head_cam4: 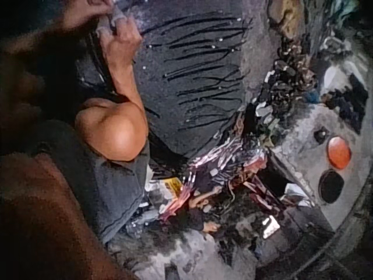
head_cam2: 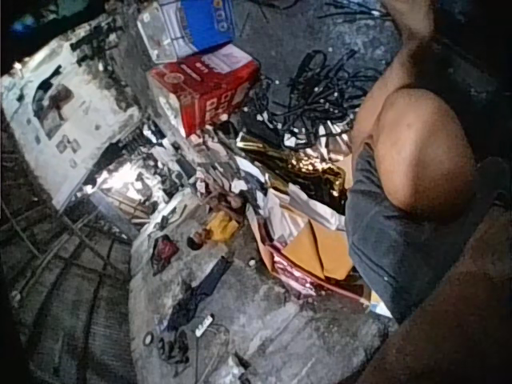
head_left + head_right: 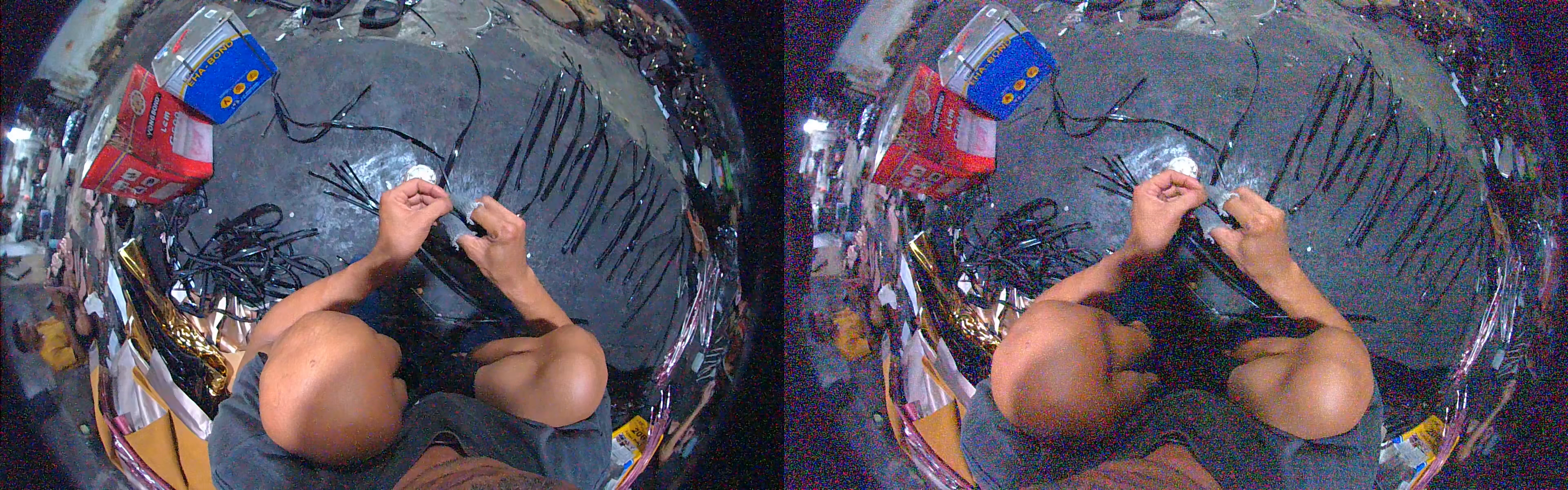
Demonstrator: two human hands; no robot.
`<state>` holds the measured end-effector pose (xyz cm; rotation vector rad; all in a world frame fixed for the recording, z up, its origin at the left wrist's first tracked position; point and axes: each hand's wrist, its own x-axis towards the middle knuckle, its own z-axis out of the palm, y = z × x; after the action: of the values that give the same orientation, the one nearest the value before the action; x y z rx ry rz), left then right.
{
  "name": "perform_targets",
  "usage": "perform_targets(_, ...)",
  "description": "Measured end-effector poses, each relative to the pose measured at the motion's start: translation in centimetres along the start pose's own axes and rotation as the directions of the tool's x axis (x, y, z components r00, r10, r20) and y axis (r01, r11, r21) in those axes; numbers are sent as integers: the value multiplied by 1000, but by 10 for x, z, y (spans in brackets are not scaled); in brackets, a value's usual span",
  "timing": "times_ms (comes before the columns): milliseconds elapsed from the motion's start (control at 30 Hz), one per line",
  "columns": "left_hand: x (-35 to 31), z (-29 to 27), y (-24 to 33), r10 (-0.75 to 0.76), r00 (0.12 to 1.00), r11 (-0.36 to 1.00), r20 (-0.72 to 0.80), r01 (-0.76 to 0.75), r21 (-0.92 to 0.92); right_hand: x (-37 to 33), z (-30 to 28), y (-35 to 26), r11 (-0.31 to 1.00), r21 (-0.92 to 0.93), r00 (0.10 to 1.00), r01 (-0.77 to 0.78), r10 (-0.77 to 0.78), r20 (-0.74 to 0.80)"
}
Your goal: The person sits on the floor and repeatedly picks up black cables, wipes them with a grey cloth, and places them into a growing pile. The person handles the cables one at a time throughout the clip.
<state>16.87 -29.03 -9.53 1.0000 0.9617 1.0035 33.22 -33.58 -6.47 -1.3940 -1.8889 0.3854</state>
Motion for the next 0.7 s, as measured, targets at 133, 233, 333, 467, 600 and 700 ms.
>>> perform_targets(133,-5,0,-7,-116,993,959,27,119,-257,-1,-2,2,999,32,1000,-20,21,-22)
perform_targets(233,-6,-1,-16,-103,992,941,69,120,-316,0,-4,-5,999,42,998,-19,22,-62)
perform_targets(333,-7,-1,-18,-96,994,955,46,105,-276,0,-3,-7,999,45,997,7,-4,-83)
perform_targets(467,-5,-8,-10,-49,998,994,26,51,-96,-4,-2,-3,998,57,999,29,-27,-34)
perform_targets(600,8,-28,5,34,999,997,-28,-36,-70,-11,-7,4,997,49,999,51,-52,3)
perform_targets(700,29,-68,12,47,987,994,-156,-61,-87,-26,-11,12,998,55,1000,10,-10,2)
